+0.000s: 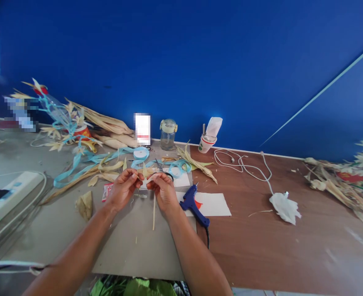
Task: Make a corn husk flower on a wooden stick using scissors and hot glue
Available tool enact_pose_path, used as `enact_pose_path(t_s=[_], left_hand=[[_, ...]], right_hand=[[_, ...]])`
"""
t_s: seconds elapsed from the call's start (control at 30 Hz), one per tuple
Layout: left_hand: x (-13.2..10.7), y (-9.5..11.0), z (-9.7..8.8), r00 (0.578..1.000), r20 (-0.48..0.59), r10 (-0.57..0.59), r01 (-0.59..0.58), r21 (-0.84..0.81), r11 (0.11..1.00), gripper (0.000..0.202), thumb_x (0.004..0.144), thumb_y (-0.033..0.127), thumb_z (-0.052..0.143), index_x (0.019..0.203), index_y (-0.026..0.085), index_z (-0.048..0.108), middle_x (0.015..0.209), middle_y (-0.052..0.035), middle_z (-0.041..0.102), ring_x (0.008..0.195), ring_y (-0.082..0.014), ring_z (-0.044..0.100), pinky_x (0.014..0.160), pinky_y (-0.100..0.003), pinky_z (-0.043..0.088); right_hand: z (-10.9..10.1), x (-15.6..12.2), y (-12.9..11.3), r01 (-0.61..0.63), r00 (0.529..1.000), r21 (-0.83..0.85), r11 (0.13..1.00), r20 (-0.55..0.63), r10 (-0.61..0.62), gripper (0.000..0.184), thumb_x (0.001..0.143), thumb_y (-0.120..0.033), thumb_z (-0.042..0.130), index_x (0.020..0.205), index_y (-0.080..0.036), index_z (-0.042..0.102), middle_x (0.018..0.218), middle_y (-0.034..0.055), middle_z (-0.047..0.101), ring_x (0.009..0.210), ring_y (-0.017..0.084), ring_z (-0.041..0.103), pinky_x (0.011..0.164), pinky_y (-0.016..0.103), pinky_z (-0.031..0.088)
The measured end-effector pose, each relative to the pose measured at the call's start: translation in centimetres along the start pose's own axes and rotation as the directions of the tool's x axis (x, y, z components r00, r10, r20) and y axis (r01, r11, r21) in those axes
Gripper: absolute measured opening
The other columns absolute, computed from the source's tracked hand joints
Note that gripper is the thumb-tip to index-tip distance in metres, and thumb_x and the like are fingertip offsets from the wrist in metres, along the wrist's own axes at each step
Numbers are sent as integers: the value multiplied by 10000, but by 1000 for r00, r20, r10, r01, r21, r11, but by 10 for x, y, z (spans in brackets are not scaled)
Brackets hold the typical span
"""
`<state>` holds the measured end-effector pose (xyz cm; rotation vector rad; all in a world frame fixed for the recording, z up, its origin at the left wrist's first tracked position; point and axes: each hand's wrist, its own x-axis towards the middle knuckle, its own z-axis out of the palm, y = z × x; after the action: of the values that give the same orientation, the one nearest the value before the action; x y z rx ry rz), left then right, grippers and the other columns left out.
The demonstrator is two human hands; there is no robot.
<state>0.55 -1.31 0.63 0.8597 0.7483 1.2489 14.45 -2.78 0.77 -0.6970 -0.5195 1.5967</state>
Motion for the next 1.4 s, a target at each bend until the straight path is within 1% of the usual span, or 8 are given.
enact_pose_path(t_s=[0.1, 0.27, 0.4, 0.57, 0.8, 0.93, 1.2, 1.4], left_hand=[[2, 0, -2, 1000, -21, -8, 9, 37, 999, 183, 736, 282, 696, 829, 173, 583, 614, 49, 566, 483, -45, 469, 535, -191, 398], [1, -1, -1, 995, 36, -95, 90, 111, 990, 242, 682, 274, 728, 865, 141, 641, 669, 6, 627, 535, -76, 551, 567, -216, 442], [-3, -1, 5, 986, 46, -162, 154, 145, 977, 306, 685, 276, 725, 941, 149, 617, 649, -5, 655, 521, -101, 579, 552, -230, 454], [-3, -2, 8, 978, 15, -209, 206, 98, 974, 306, 637, 285, 760, 859, 139, 608, 624, -15, 667, 484, -97, 572, 509, -216, 446], [-2, -8, 6, 969, 28, -245, 245, 23, 969, 277, 643, 260, 767, 851, 128, 641, 634, -17, 667, 483, -79, 568, 496, -191, 443], [-2, -9, 8, 966, -5, -260, 260, -4, 966, 280, 625, 249, 776, 840, 121, 650, 624, -16, 665, 472, -69, 556, 490, -180, 441], [-1, -10, 8, 963, -51, -263, 263, -16, 965, 283, 594, 257, 788, 801, 113, 662, 602, -13, 654, 465, -65, 543, 500, -188, 447], [-2, -14, 6, 967, -47, -251, 252, 20, 968, 249, 631, 299, 774, 744, 123, 637, 608, 0, 635, 466, -63, 525, 551, -224, 481]], right_hand=[[-2, 2, -4, 64, 996, -172, 983, -55, -74, 120, 662, -231, 688, 620, -156, 604, 582, -29, 626, 437, 57, 513, 480, 185, 404], [-4, 4, -2, 66, 991, -277, 959, -95, -96, 129, 657, -261, 675, 646, -169, 585, 585, -43, 612, 423, 64, 504, 466, 196, 373], [-6, 5, 0, 99, 985, -331, 938, -98, -139, 126, 668, -265, 663, 647, -171, 582, 560, -51, 586, 433, 63, 493, 484, 198, 378], [-5, 5, -1, 117, 983, -357, 927, -91, -160, 127, 662, -271, 660, 648, -172, 581, 578, -44, 593, 433, 62, 461, 471, 204, 352], [-3, 5, 1, 123, 982, -382, 916, -89, -168, 151, 671, -294, 667, 646, -178, 574, 586, -44, 579, 451, 69, 436, 483, 220, 349], [-2, 4, 0, 123, 980, -385, 915, -99, -173, 135, 667, -285, 664, 653, -176, 586, 555, -57, 545, 445, 66, 422, 478, 217, 337], [-2, 3, 2, 107, 980, -406, 908, -112, -165, 155, 663, -301, 673, 665, -170, 591, 564, -51, 546, 464, 63, 425, 478, 204, 338], [-2, 3, 6, 95, 983, -390, 916, -108, -148, 174, 647, -314, 688, 666, -173, 588, 546, -56, 511, 457, 63, 394, 457, 199, 347]])
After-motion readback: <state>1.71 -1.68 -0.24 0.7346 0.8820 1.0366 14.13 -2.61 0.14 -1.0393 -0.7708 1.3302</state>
